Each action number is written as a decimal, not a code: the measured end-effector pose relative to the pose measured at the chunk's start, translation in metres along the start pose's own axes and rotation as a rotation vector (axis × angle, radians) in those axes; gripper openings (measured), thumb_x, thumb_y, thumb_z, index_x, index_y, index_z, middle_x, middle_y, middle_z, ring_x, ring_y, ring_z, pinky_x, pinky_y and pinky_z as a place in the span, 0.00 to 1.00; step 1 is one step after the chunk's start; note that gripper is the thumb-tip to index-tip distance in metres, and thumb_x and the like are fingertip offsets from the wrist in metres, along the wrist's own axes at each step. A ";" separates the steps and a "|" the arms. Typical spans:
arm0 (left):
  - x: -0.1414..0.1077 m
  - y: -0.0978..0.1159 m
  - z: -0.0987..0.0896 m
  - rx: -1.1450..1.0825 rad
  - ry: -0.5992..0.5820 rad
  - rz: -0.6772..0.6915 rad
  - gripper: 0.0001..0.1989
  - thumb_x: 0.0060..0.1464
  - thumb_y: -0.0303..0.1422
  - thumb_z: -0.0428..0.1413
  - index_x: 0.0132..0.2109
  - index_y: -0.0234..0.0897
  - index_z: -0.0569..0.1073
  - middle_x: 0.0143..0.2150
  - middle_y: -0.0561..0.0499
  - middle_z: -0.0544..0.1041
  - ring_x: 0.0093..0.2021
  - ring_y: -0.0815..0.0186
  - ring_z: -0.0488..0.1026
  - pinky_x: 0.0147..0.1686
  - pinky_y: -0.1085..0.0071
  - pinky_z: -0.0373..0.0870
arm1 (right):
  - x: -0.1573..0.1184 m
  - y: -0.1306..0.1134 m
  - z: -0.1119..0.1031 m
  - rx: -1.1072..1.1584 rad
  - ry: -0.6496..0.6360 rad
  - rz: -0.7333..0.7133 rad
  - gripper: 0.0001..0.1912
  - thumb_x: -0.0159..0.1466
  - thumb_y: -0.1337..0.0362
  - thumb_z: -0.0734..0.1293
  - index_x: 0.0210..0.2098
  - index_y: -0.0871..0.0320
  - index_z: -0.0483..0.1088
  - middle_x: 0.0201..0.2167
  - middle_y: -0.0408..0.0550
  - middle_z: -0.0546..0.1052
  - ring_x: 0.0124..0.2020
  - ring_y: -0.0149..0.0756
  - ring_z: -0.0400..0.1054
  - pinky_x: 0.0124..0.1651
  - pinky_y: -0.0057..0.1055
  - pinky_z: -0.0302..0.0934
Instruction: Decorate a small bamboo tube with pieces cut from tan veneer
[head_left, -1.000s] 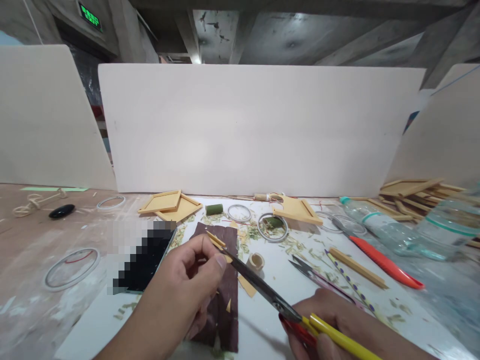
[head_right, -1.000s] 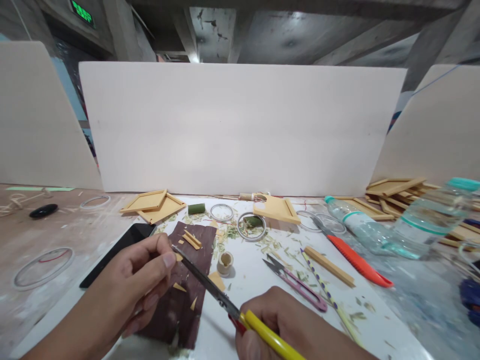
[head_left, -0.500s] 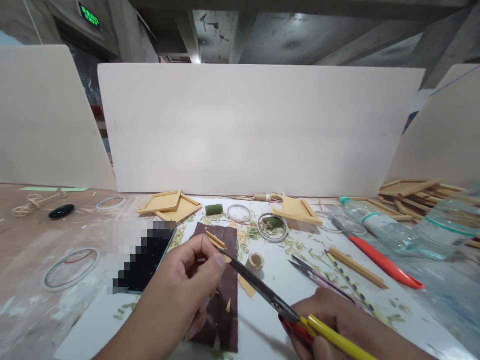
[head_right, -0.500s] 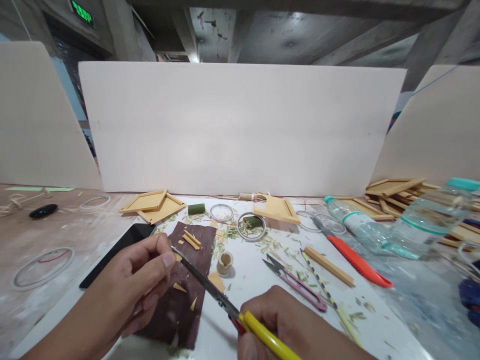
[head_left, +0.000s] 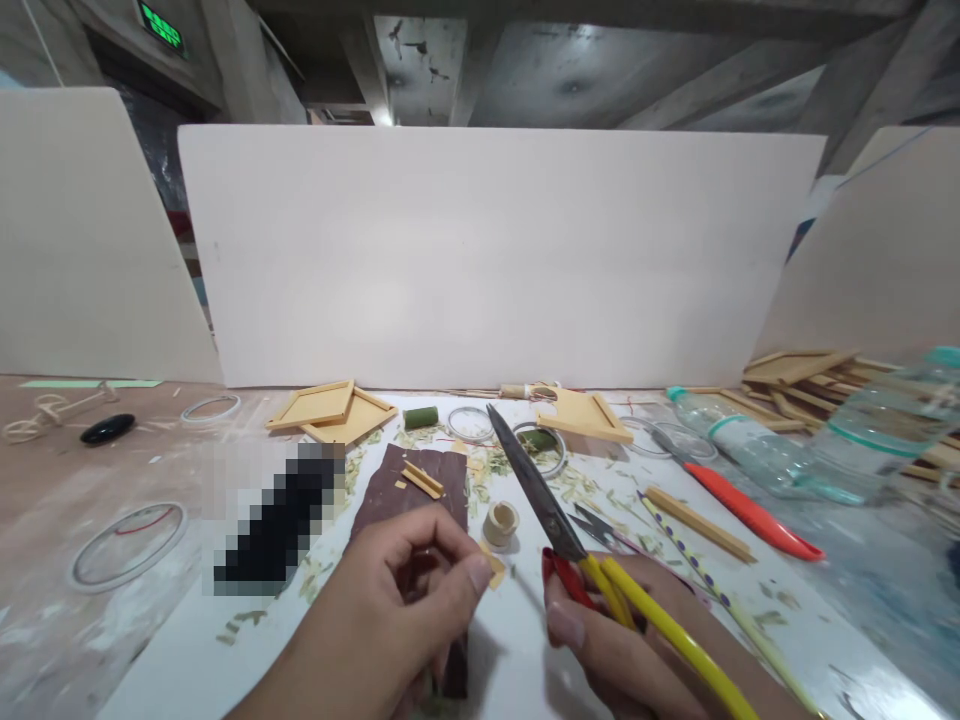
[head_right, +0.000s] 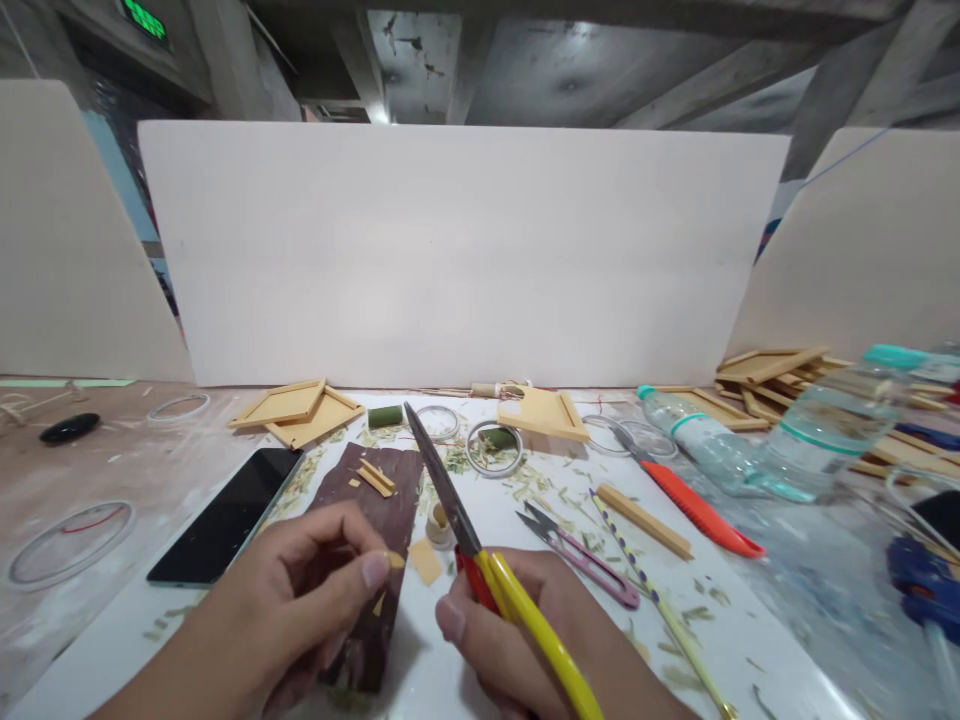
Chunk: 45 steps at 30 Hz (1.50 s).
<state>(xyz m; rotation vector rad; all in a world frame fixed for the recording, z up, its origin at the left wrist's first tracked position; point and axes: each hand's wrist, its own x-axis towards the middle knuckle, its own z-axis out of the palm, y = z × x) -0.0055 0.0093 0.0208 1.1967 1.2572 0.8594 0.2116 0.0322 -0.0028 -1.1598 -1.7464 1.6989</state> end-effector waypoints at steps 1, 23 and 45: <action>0.001 -0.002 0.003 0.020 -0.026 -0.017 0.18 0.58 0.49 0.61 0.35 0.39 0.71 0.18 0.62 0.65 0.13 0.78 0.55 0.11 0.84 0.50 | 0.002 0.001 0.001 0.012 0.020 0.016 0.29 0.60 0.33 0.67 0.31 0.55 0.65 0.13 0.33 0.59 0.15 0.26 0.51 0.18 0.23 0.47; 0.006 -0.023 0.001 0.387 0.005 0.309 0.12 0.68 0.45 0.53 0.49 0.47 0.76 0.32 0.55 0.76 0.28 0.69 0.73 0.26 0.78 0.67 | 0.005 0.020 -0.003 0.225 -0.036 0.013 0.17 0.66 0.50 0.71 0.33 0.55 0.66 0.12 0.32 0.64 0.11 0.22 0.55 0.13 0.14 0.49; 0.011 -0.028 -0.001 0.760 -0.099 0.396 0.04 0.66 0.32 0.54 0.42 0.42 0.74 0.35 0.54 0.76 0.31 0.68 0.73 0.29 0.75 0.64 | 0.012 0.009 0.008 0.099 0.015 0.090 0.18 0.58 0.52 0.74 0.31 0.55 0.65 0.13 0.29 0.60 0.11 0.20 0.51 0.13 0.16 0.48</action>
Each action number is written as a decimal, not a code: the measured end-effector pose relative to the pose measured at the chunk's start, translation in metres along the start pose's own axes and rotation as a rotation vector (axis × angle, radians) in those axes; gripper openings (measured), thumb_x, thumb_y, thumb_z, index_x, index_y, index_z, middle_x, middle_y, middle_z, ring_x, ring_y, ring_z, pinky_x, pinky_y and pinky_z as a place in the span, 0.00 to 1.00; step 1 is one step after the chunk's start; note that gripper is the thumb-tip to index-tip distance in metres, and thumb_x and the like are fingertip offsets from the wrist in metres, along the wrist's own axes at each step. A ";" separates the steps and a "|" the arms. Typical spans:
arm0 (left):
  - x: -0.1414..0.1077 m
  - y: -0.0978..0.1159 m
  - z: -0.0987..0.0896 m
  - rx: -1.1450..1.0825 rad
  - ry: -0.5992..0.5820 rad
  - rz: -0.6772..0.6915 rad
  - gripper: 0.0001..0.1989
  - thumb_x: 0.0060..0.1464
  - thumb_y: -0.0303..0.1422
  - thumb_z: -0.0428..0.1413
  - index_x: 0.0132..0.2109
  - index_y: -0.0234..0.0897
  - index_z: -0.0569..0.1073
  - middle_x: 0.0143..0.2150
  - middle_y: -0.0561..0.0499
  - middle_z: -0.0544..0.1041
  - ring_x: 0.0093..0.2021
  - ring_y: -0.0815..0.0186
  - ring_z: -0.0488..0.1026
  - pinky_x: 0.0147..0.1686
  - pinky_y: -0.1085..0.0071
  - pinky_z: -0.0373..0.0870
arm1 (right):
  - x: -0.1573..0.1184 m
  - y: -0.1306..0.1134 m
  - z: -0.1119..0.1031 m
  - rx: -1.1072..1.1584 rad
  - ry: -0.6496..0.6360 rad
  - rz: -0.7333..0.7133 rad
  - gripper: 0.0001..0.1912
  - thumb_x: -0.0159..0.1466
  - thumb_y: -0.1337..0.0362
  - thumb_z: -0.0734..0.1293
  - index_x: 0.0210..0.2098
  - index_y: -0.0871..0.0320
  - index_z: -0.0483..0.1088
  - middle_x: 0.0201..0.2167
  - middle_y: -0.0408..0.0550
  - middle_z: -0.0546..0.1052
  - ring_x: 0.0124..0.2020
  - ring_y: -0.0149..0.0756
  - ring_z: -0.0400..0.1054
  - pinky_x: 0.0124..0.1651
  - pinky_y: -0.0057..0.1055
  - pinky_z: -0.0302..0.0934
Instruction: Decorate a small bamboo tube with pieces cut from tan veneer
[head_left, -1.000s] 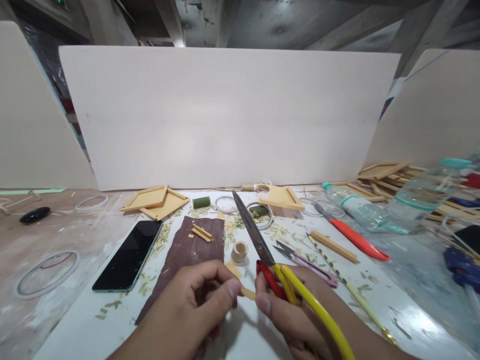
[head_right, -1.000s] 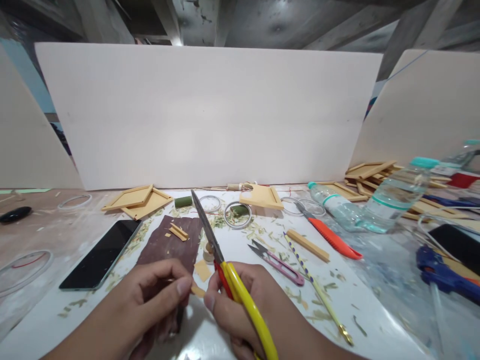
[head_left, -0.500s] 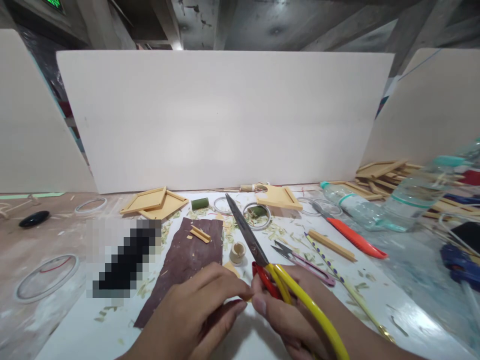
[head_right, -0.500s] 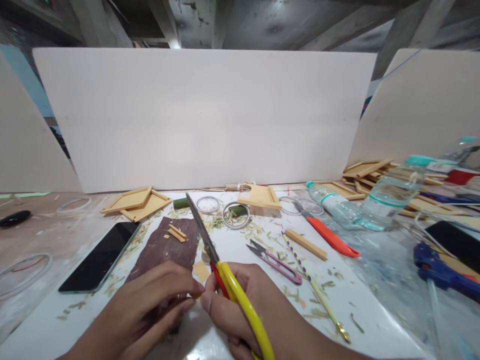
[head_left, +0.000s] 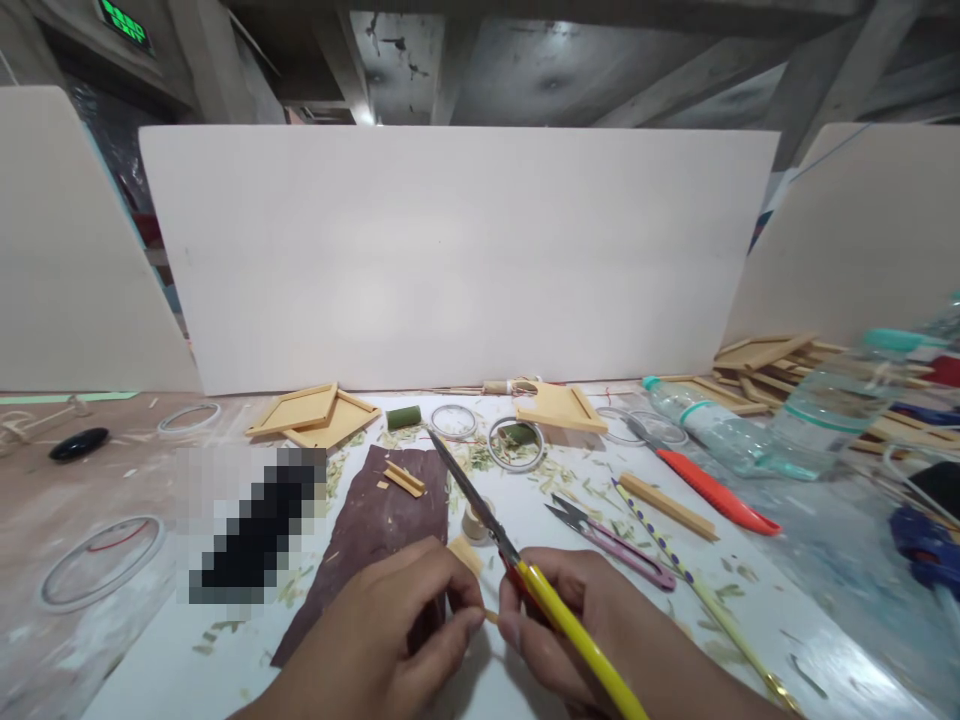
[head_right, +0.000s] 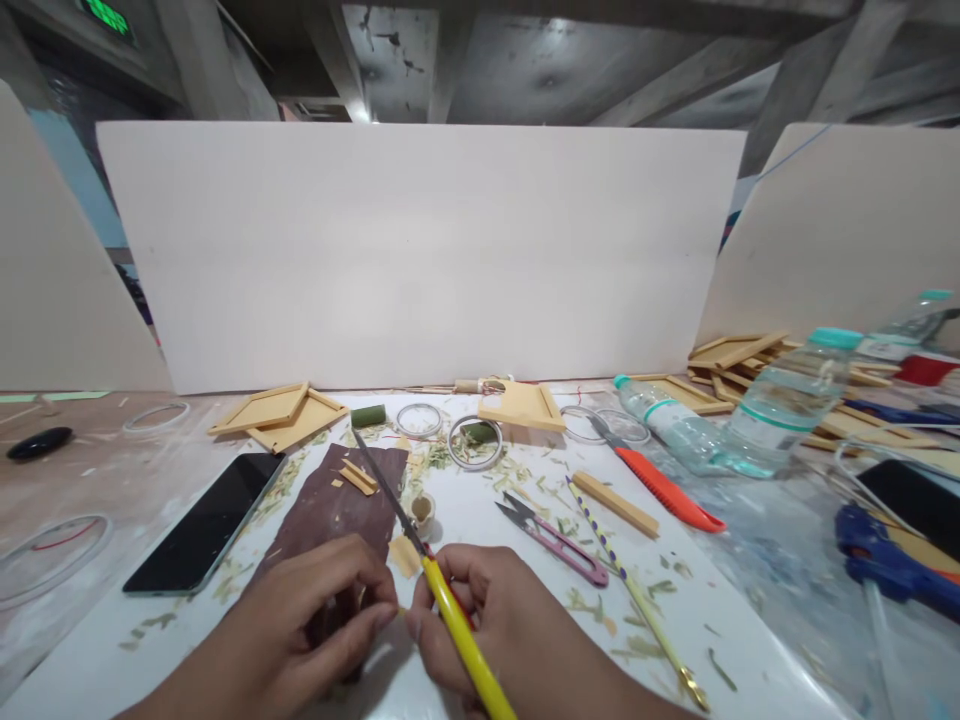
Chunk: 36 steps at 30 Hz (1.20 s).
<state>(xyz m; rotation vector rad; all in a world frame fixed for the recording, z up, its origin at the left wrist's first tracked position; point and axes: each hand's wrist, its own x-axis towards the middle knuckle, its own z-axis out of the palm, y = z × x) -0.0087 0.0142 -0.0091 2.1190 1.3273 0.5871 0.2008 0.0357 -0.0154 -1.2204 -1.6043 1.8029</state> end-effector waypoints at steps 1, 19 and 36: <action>0.000 0.000 -0.003 0.036 0.019 -0.002 0.05 0.66 0.32 0.53 0.42 0.42 0.73 0.36 0.54 0.76 0.32 0.67 0.73 0.31 0.74 0.65 | 0.001 0.000 0.000 -0.021 0.038 -0.012 0.18 0.58 0.52 0.74 0.30 0.55 0.65 0.14 0.30 0.61 0.11 0.20 0.52 0.14 0.17 0.48; 0.013 -0.011 0.011 0.137 -0.026 -0.023 0.03 0.61 0.30 0.62 0.38 0.40 0.81 0.43 0.50 0.76 0.45 0.60 0.74 0.43 0.68 0.71 | 0.007 0.002 -0.013 0.000 0.233 -0.188 0.21 0.68 0.45 0.66 0.30 0.54 0.62 0.12 0.30 0.60 0.09 0.23 0.52 0.12 0.18 0.44; 0.043 -0.011 -0.016 0.565 -0.191 0.219 0.08 0.65 0.23 0.54 0.40 0.36 0.78 0.40 0.46 0.76 0.41 0.56 0.73 0.44 0.62 0.69 | 0.004 0.000 -0.014 -0.001 0.247 -0.166 0.19 0.67 0.46 0.67 0.31 0.53 0.64 0.10 0.30 0.61 0.09 0.24 0.54 0.12 0.18 0.47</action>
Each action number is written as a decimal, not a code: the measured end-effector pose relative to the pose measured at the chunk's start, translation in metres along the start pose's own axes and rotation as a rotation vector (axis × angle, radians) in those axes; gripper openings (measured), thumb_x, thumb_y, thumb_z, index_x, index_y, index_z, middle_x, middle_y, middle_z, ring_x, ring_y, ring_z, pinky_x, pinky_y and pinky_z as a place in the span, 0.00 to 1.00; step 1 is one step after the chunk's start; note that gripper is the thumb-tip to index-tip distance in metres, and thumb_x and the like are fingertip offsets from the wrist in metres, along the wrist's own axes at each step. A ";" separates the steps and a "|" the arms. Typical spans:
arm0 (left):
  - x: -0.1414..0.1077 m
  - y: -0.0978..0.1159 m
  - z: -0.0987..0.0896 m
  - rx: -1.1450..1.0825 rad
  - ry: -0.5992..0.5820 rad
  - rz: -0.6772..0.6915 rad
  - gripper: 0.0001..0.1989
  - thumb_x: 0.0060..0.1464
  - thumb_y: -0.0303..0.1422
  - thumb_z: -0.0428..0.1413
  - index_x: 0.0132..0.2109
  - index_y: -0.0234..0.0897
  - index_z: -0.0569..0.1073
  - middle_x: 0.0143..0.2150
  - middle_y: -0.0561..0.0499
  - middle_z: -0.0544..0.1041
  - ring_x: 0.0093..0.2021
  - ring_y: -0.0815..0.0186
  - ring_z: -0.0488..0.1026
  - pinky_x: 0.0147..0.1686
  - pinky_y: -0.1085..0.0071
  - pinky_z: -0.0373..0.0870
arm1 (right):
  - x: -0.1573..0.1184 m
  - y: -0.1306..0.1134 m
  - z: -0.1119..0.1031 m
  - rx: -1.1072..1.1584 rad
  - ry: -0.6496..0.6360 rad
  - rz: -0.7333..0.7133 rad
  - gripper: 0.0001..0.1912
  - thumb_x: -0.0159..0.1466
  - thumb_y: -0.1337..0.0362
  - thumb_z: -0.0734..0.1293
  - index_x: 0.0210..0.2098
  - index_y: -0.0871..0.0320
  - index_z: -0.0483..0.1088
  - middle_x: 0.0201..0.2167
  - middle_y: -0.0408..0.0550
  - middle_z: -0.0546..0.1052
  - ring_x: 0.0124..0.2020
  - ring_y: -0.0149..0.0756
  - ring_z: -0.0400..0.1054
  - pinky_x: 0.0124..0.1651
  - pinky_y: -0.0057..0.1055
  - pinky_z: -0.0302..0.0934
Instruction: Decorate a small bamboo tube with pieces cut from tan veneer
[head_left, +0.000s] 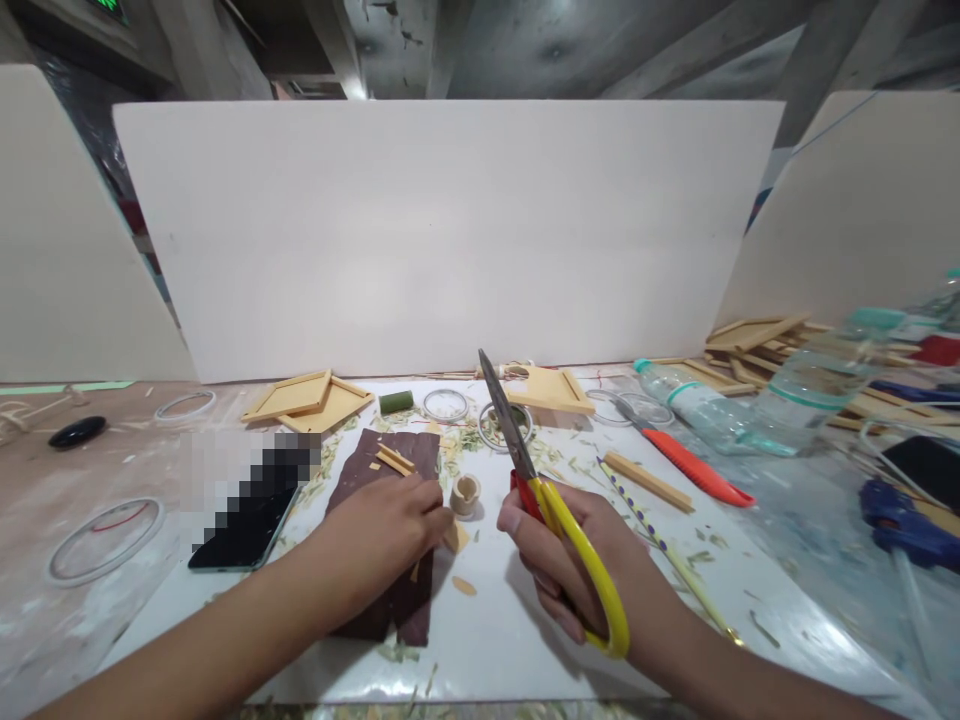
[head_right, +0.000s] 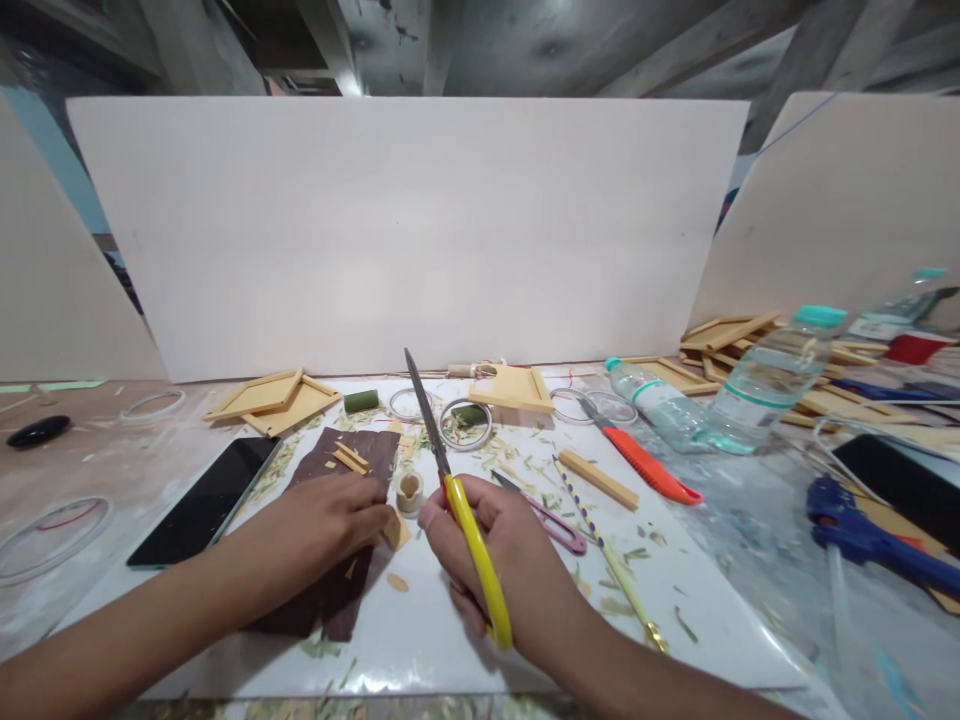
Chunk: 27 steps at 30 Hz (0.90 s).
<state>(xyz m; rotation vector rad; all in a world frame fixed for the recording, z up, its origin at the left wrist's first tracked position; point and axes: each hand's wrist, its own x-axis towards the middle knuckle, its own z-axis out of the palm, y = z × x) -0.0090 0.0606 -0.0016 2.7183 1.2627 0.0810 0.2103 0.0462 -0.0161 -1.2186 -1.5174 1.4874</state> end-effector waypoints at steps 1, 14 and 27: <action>0.000 -0.001 0.001 0.013 -0.014 0.025 0.08 0.64 0.22 0.54 0.41 0.36 0.78 0.41 0.45 0.77 0.42 0.54 0.73 0.45 0.61 0.69 | 0.000 0.000 0.000 0.002 -0.007 0.011 0.19 0.67 0.46 0.67 0.31 0.53 0.64 0.10 0.31 0.61 0.09 0.24 0.54 0.12 0.18 0.48; -0.016 0.022 -0.009 -0.759 0.113 -0.375 0.17 0.69 0.46 0.48 0.43 0.39 0.73 0.27 0.57 0.75 0.24 0.68 0.74 0.22 0.77 0.65 | -0.002 -0.003 0.000 0.056 -0.056 0.011 0.21 0.64 0.44 0.70 0.33 0.55 0.66 0.11 0.31 0.62 0.10 0.24 0.55 0.13 0.18 0.48; -0.028 0.038 0.013 -1.063 0.096 -0.403 0.18 0.64 0.49 0.55 0.41 0.37 0.74 0.28 0.58 0.67 0.29 0.68 0.63 0.28 0.74 0.57 | -0.003 -0.002 0.006 0.098 -0.193 0.063 0.23 0.61 0.43 0.72 0.33 0.56 0.65 0.14 0.31 0.62 0.10 0.21 0.54 0.12 0.16 0.49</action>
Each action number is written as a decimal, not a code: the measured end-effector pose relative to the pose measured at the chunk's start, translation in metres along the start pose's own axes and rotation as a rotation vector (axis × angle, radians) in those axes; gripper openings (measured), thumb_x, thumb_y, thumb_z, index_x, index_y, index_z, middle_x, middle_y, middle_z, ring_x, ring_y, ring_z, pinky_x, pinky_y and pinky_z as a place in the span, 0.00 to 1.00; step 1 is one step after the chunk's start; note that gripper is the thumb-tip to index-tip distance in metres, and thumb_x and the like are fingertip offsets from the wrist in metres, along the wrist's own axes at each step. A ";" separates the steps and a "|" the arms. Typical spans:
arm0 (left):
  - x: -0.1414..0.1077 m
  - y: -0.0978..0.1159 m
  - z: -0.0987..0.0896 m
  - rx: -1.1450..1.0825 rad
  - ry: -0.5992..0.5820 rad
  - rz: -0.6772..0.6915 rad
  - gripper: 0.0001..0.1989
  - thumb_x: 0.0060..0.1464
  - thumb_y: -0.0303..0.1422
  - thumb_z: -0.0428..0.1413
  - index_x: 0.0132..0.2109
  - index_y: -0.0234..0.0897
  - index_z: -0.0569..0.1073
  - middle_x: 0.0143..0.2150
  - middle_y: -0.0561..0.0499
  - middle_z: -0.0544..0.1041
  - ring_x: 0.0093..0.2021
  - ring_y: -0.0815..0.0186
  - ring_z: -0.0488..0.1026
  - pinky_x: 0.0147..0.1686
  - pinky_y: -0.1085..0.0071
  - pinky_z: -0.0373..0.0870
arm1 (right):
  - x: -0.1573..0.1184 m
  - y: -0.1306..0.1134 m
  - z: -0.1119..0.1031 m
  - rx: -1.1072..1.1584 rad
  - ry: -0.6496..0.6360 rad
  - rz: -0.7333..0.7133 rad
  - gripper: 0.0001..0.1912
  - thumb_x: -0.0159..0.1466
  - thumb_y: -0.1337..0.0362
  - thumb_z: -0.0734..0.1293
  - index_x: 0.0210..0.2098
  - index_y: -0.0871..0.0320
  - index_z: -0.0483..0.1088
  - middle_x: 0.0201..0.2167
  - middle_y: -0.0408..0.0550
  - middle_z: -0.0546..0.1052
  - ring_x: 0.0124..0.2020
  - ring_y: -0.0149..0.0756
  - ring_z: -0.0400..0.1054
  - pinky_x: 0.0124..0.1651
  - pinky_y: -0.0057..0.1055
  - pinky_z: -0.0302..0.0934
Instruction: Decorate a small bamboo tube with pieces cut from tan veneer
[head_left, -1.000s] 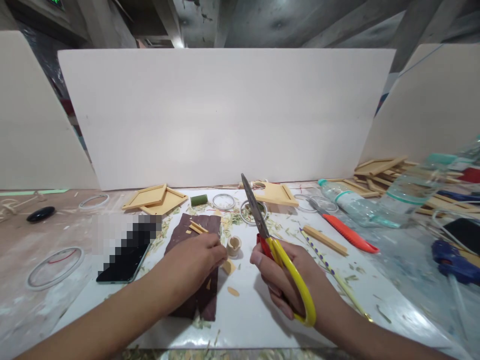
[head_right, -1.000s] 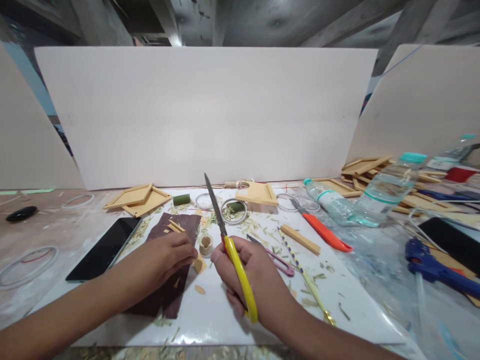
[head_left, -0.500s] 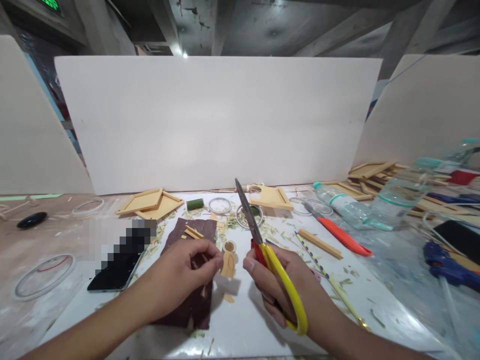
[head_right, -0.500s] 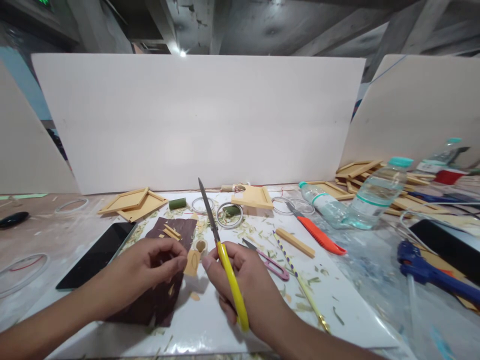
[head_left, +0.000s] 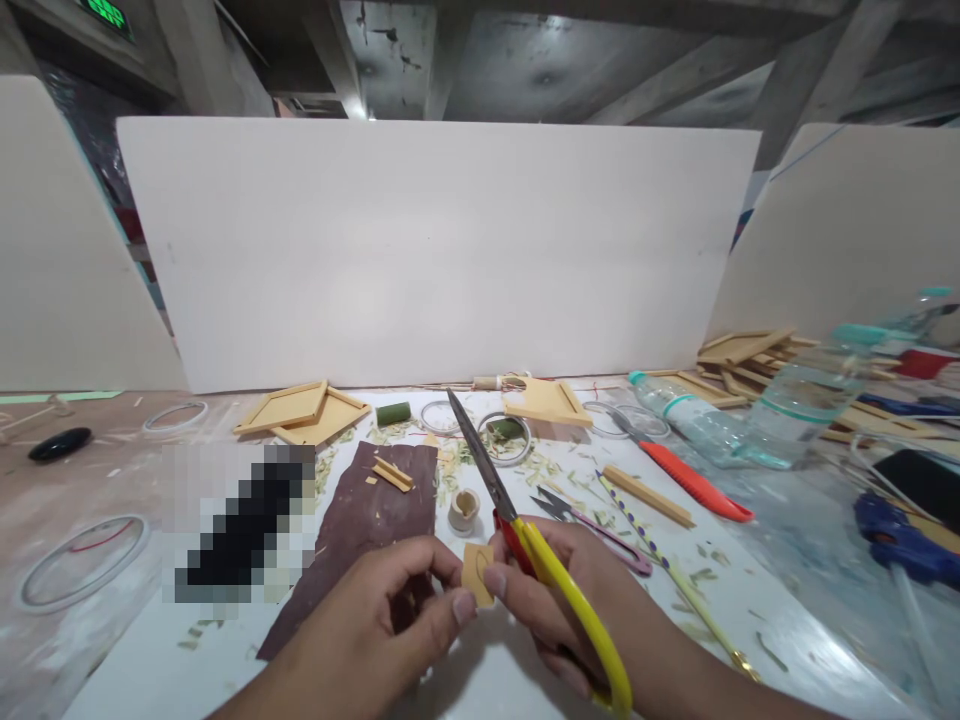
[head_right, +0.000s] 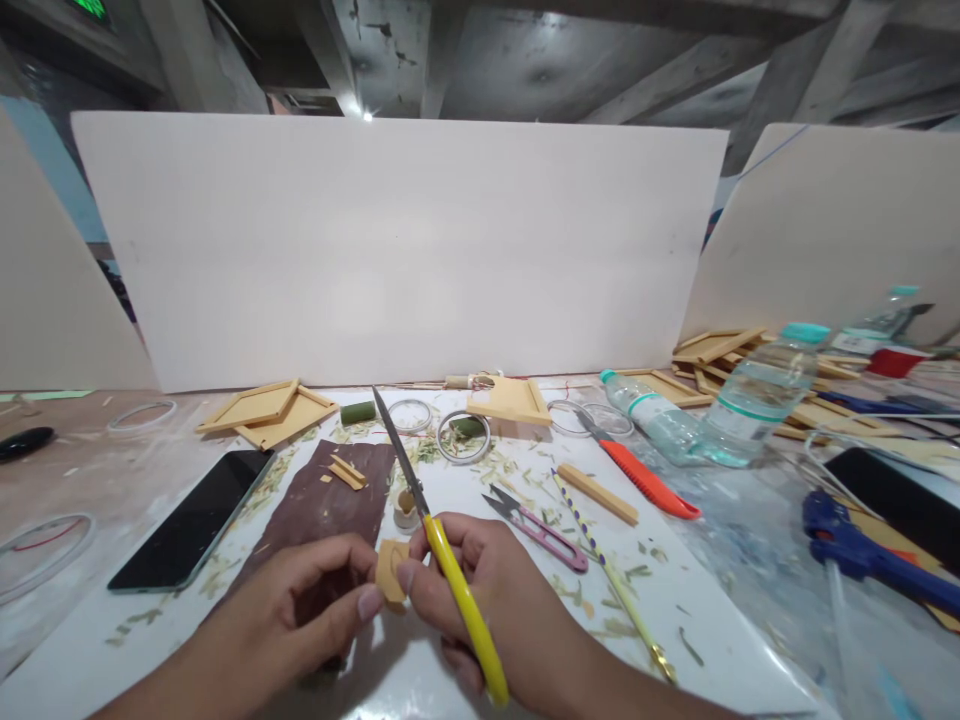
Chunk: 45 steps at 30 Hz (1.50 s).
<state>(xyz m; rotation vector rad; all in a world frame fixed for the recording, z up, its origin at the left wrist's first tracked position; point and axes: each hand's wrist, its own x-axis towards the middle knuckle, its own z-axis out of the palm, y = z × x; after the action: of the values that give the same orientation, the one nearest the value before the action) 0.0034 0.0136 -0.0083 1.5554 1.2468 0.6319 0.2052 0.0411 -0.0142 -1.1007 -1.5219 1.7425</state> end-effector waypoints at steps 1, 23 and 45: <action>0.000 -0.001 0.002 0.013 -0.003 0.008 0.18 0.64 0.48 0.55 0.39 0.37 0.73 0.28 0.58 0.66 0.29 0.68 0.62 0.28 0.74 0.57 | 0.000 0.001 0.000 -0.006 -0.006 0.003 0.23 0.62 0.43 0.72 0.33 0.56 0.65 0.14 0.31 0.62 0.10 0.21 0.54 0.12 0.16 0.49; -0.006 -0.004 0.000 0.127 0.111 0.035 0.13 0.66 0.43 0.53 0.38 0.39 0.71 0.27 0.58 0.66 0.29 0.67 0.63 0.28 0.73 0.58 | 0.002 0.024 0.002 -0.040 -0.082 0.031 0.22 0.64 0.43 0.70 0.36 0.56 0.67 0.12 0.31 0.61 0.11 0.24 0.53 0.13 0.17 0.51; -0.002 -0.011 0.005 -0.063 0.054 -0.034 0.17 0.64 0.48 0.55 0.39 0.38 0.73 0.25 0.59 0.65 0.23 0.71 0.59 0.23 0.75 0.55 | -0.002 0.006 0.005 -0.038 -0.006 0.033 0.21 0.64 0.43 0.69 0.32 0.55 0.65 0.08 0.31 0.61 0.08 0.24 0.52 0.11 0.17 0.46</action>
<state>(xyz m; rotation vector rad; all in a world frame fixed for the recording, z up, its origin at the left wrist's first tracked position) 0.0027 0.0094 -0.0196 1.4707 1.2794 0.6891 0.2022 0.0358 -0.0199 -1.1468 -1.5544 1.7467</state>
